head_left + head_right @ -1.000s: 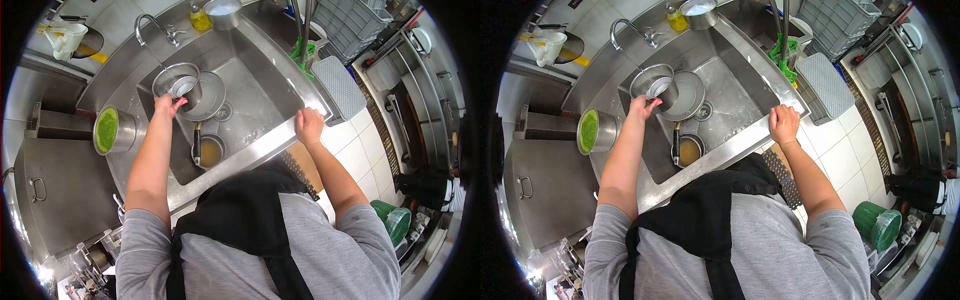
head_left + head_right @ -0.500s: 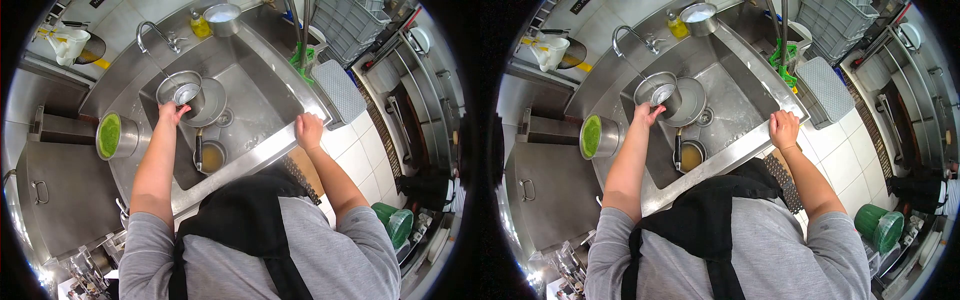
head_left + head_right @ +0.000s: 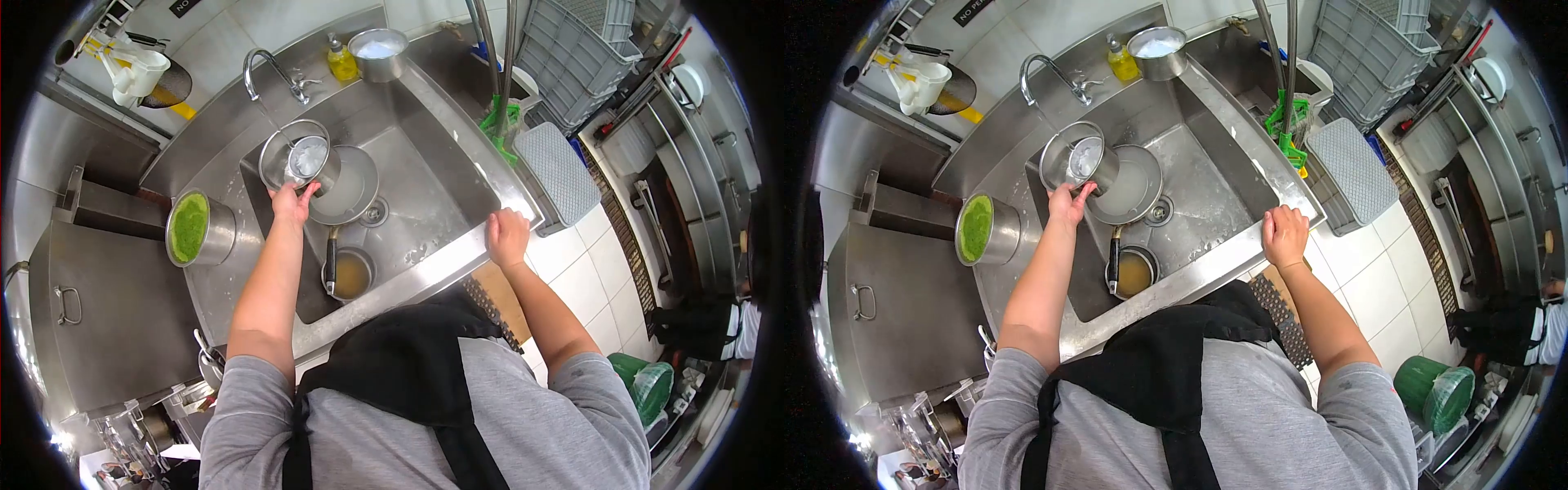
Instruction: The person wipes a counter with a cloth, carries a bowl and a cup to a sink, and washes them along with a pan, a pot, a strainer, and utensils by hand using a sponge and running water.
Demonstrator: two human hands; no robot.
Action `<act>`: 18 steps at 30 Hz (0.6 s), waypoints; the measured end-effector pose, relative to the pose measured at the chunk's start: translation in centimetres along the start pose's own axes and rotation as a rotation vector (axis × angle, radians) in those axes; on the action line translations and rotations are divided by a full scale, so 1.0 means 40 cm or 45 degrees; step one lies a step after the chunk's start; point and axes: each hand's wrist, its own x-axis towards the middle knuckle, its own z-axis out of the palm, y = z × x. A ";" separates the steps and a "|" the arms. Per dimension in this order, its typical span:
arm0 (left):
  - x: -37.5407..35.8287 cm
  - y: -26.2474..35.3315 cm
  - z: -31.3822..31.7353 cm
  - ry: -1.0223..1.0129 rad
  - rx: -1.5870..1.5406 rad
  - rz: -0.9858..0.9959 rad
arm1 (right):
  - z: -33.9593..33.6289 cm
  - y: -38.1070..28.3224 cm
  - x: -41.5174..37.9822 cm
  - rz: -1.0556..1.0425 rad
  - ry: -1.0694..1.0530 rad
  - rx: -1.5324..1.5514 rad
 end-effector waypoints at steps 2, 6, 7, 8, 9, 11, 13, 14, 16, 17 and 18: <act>0.003 0.005 -0.001 -0.062 -0.051 -0.015 | 0.000 -0.001 -0.001 -0.002 0.024 0.001; -0.003 0.007 0.005 -0.008 -0.111 0.004 | 0.000 0.000 -0.001 -0.006 0.029 0.000; -0.003 0.008 0.004 -0.010 -0.134 -0.019 | 0.000 0.001 -0.001 -0.009 0.026 -0.003; -0.009 0.009 0.008 -0.011 -0.136 -0.016 | -0.001 0.000 -0.001 -0.011 0.023 -0.006; -0.017 0.008 0.012 0.026 -0.140 -0.009 | -0.001 0.000 0.000 -0.012 0.025 -0.005; -0.014 0.004 0.003 0.063 -0.144 -0.002 | -0.003 0.001 0.000 -0.005 0.002 -0.012; 0.005 -0.002 -0.021 -0.044 -0.135 -0.014 | -0.003 0.000 -0.001 -0.011 0.011 -0.008; -0.001 -0.001 -0.018 -0.046 -0.137 -0.012 | -0.003 0.000 0.000 -0.017 0.019 -0.004; -0.015 -0.002 -0.016 0.012 -0.097 0.015 | -0.003 0.001 0.001 -0.016 0.011 0.002; -0.016 -0.003 -0.019 0.013 -0.097 0.015 | -0.003 0.001 0.000 -0.012 0.002 0.008; -0.016 -0.003 -0.021 0.018 -0.078 0.004 | -0.002 0.001 0.000 -0.012 0.001 0.007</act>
